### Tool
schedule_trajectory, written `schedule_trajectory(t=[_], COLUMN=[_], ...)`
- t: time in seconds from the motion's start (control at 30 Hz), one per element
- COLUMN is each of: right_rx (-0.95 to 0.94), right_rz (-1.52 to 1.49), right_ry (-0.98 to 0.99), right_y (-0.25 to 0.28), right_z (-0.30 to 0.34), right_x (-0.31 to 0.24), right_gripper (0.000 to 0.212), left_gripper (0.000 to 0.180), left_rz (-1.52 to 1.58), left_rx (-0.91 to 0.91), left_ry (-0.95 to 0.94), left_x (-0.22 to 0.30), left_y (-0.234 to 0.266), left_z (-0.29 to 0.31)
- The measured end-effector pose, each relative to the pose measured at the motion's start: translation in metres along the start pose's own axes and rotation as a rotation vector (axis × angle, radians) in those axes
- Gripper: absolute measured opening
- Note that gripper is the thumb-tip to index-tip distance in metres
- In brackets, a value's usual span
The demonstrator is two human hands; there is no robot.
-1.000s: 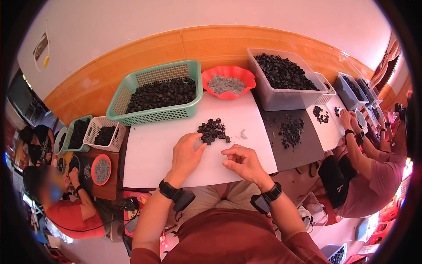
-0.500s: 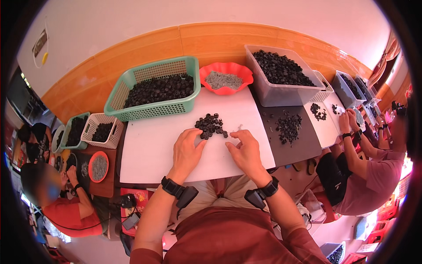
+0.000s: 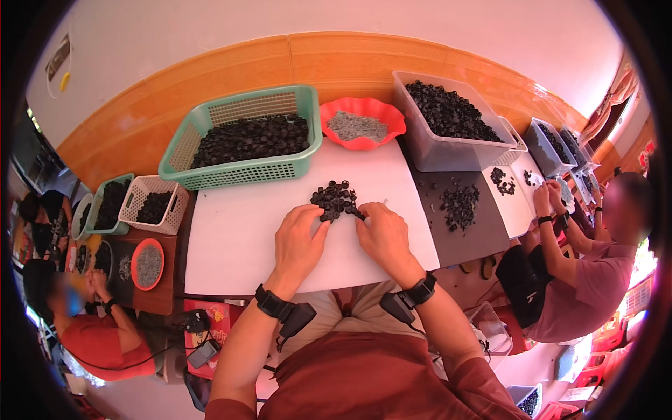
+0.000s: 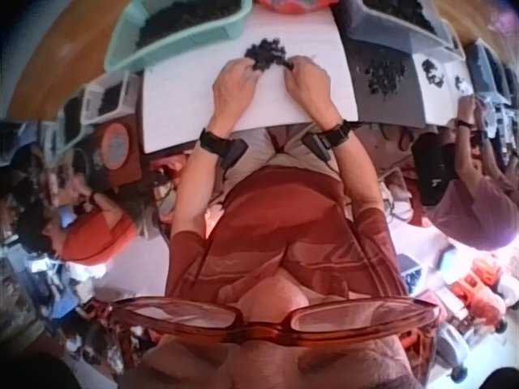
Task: Manual assembly of small black plastic or rubber components on a work surface.
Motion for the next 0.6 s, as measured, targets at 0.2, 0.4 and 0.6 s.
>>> schedule_trajectory(t=[0.2,0.4,0.6], right_rx=[0.012,0.027,0.068], right_rz=[-0.328,-0.616,-0.707], right_ry=[0.029,0.084,0.143], right_y=[0.016,0.023,0.023], right_z=[0.017,0.027,0.029], right_x=[-0.02,-0.035,-0.031], right_gripper=[0.026,0.028,0.022], left_gripper=[0.023,0.019,0.013], left_rz=[0.303,0.885,1.116], left_rx=[-0.158,-0.473,-0.501], left_ry=[0.422,0.761,1.019], left_x=[0.002,0.0,0.002], left_y=[0.003,-0.006,-0.006], left_z=[0.007,0.024,0.031])
Point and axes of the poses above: each hand's wrist, its own z-axis away from the middle knuckle, its own y-axis out of the back of the hand, x = y × z, the point moved 5 cm from there along -z, towards the middle knuckle, and after that the axes turned 15 degrees about x, right-handed, at the moved point
